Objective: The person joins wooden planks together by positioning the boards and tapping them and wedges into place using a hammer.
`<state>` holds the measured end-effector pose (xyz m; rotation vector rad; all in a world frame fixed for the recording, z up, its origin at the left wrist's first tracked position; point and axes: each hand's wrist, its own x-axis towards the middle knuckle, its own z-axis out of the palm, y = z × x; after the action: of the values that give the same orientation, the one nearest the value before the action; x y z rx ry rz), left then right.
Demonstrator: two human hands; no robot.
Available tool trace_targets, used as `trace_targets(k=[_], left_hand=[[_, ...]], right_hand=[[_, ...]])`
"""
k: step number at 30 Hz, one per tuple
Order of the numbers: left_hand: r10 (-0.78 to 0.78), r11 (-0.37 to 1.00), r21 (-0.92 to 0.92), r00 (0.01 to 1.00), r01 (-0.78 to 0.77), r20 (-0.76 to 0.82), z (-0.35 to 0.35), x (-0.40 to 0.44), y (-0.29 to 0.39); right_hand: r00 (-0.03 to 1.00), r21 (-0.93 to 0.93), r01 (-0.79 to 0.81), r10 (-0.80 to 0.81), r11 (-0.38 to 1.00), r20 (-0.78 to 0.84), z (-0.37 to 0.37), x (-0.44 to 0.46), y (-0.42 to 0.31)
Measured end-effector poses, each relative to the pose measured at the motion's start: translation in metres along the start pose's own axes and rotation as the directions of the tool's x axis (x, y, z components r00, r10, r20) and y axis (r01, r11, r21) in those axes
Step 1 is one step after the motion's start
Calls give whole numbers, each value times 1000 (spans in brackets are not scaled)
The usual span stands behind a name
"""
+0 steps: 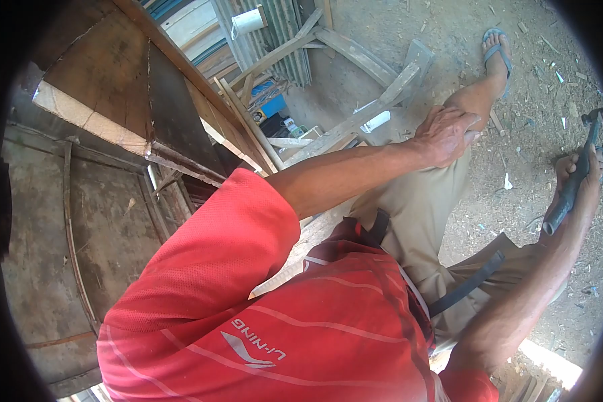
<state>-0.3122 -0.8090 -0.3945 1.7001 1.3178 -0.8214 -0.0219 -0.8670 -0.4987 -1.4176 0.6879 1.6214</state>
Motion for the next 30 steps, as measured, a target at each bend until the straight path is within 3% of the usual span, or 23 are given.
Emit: trace_targets(k=[10, 16, 21, 25, 30], left_hand=[[-7, 1000, -4, 1000, 7, 5, 2, 1, 1], [-12, 1000, 21, 1000, 12, 3, 2, 1, 2], [1, 1000, 29, 1000, 0, -21, 6, 0, -1], [-11, 1000, 19, 1000, 11, -5, 4, 1, 1], [10, 1000, 21, 999, -9, -35, 10, 0, -3]], right_hand=[[999, -70, 39, -38, 997, 20, -1, -5, -2], [1000, -222, 27, -25, 975, 12, -32, 22, 7], [997, -129, 54, -46, 990, 64, -31, 22, 8], [997, -162, 45, -33, 986, 74, -30, 20, 6], [998, -6, 41, -41, 999, 48, -8, 3, 1]])
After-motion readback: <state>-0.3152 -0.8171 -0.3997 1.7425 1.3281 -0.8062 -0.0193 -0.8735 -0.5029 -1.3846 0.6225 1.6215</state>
